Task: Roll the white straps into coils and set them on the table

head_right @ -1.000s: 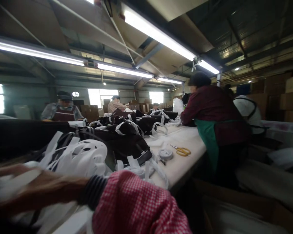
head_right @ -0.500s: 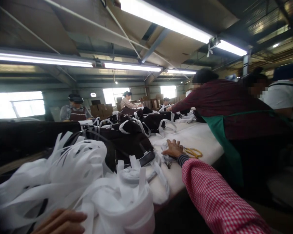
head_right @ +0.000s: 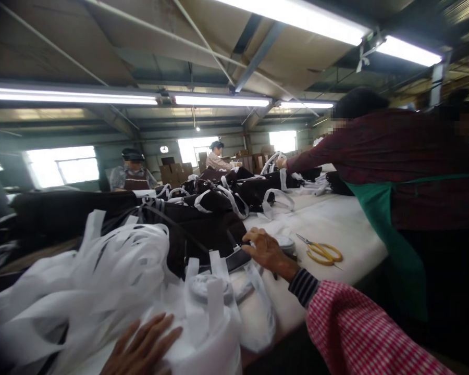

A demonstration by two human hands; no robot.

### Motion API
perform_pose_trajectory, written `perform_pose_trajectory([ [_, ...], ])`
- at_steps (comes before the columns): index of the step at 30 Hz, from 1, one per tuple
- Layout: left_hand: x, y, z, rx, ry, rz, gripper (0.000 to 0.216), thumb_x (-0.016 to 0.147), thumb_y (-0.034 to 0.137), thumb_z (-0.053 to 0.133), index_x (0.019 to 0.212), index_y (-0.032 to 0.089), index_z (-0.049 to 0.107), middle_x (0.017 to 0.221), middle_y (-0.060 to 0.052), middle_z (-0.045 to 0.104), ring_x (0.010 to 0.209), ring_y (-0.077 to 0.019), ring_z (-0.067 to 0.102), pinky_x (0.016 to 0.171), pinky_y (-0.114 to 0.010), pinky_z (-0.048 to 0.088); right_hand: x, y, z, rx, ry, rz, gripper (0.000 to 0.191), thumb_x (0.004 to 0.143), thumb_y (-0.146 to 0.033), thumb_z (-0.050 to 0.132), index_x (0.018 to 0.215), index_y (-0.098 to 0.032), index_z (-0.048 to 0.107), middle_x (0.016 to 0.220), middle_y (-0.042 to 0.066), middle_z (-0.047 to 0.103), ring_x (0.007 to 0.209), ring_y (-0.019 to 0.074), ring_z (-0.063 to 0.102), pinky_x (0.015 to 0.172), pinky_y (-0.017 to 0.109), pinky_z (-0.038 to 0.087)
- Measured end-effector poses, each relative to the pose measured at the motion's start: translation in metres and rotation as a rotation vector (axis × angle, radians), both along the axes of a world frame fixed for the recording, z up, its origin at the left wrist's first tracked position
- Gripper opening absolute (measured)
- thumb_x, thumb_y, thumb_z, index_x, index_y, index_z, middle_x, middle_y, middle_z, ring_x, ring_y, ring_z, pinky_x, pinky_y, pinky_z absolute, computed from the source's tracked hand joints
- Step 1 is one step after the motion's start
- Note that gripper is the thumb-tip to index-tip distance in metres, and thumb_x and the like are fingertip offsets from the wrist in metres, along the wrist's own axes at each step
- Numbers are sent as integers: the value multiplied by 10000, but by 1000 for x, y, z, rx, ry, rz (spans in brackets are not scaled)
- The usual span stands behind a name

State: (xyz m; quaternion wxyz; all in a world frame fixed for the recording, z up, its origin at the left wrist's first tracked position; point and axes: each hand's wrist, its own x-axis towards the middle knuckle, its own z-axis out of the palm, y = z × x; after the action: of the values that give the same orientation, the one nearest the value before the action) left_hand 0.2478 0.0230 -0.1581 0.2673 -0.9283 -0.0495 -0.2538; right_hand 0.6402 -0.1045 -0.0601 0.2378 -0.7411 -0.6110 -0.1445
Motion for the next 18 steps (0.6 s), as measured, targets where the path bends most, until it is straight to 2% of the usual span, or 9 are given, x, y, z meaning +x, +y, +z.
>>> perform_pose_trajectory([
  [2,0,-5,8,-19,-25,-3,506,956,613,582,1398,367,611,1335,6,714,1207,-208,652,1004,-297,482,-32,10,2,22,134,191,157,950,-267,618,1037,-221,740,1073,35,709,994,180,644,900,276,465],
  [5,-2,-19,20,-104,-92,-36,446,977,591,553,1330,332,642,1294,-16,725,1180,-217,658,996,-324,520,-77,17,9,21,374,421,160,923,-255,626,907,-188,770,928,34,740,844,174,666,788,278,458],
  [9,-23,-39,45,-207,-257,-45,311,1039,434,495,1212,239,664,1208,-80,735,1110,-213,676,929,-303,577,-120,20,30,-53,476,534,223,923,-302,616,842,-178,783,831,28,733,746,168,637,676,274,418],
  [12,-56,-39,76,-188,-356,129,195,1014,195,522,1139,220,669,1214,-88,718,1142,-236,646,949,-345,572,-143,27,50,-60,526,587,217,914,-324,631,834,-193,785,814,17,719,744,165,619,667,268,418],
  [15,-92,-20,106,-98,-513,398,330,959,95,547,1256,204,642,1374,-133,626,1265,-317,549,1034,-479,512,-170,38,66,-74,557,678,227,918,-364,639,855,-200,781,839,25,717,776,179,630,709,277,455],
  [17,-107,-1,122,-187,-544,566,411,911,88,583,1310,175,629,1398,-171,601,1291,-373,508,1046,-553,474,-191,49,71,-59,536,719,222,910,-383,653,951,-206,780,918,42,724,835,204,644,752,299,484],
  [18,-111,9,130,-293,-516,611,390,888,73,586,1257,173,666,1314,-170,651,1252,-381,533,1019,-557,476,-203,57,73,-37,510,739,243,900,-383,665,1040,-214,769,985,53,724,880,218,649,782,316,498],
])
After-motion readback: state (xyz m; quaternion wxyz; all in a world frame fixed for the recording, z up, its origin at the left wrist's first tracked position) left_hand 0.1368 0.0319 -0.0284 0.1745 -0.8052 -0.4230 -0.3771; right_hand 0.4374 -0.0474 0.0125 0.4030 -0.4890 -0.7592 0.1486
